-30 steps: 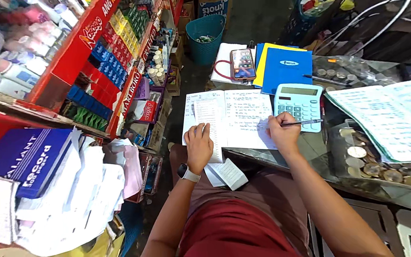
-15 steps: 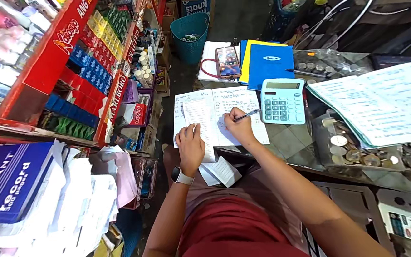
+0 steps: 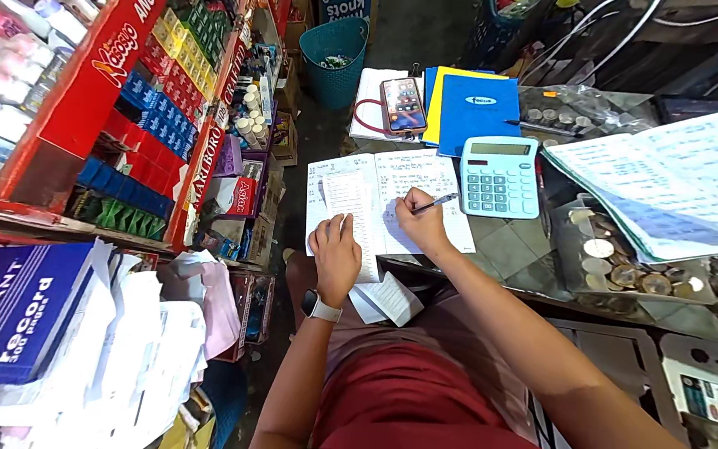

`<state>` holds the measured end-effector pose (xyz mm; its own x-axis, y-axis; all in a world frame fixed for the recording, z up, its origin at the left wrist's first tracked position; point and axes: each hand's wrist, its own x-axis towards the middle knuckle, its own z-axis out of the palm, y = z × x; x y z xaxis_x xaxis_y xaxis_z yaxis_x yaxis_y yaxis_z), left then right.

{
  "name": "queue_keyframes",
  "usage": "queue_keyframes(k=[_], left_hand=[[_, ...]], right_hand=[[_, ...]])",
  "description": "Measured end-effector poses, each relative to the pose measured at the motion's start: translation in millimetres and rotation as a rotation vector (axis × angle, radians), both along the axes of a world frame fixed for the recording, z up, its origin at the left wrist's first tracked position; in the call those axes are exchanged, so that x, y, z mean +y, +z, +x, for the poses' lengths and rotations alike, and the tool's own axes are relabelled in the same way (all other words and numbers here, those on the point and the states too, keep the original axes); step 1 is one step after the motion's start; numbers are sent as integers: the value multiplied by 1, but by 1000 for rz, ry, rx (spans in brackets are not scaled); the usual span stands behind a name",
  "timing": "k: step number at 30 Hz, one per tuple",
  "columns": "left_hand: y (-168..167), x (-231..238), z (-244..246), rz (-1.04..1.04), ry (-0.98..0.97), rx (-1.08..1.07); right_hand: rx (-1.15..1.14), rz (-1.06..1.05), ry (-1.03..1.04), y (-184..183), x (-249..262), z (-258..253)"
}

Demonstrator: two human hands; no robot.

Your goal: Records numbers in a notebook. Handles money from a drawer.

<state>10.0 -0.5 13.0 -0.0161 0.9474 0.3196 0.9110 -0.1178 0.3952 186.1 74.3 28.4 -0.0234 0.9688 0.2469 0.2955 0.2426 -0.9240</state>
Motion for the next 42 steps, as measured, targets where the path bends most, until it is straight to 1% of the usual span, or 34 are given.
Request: queue_keyframes(k=[7,9,13,19,24,29,34,36,42], left_hand=[[3,0,2,-27,4,5],[3,0,2,-22,10,-5],[2,0,2,-11,11,-16],[2,-3,3,8,16,-45],[0,-3,4,22,15,-40],[4,-4,1,-16,-19,-46],[2,-6,-1,2,-24,-43],[1,-6,-1,14,-28,-32],[-1,-5,-1,22,-27,-15]], right_hand=[[3,3,-9,-1,1,1],[51,-41,-20,0,1,3],[174,-143,-90,16,-4,11],[156,-120,-143,17,-8,39],[176,-148,-170,14,-8,43],[258,-180,-170,13,-6,47],[376,-208,-212,18,-6,44],[354,-186,-181,18,-7,43],[136,-204,-105,21,-10,42]])
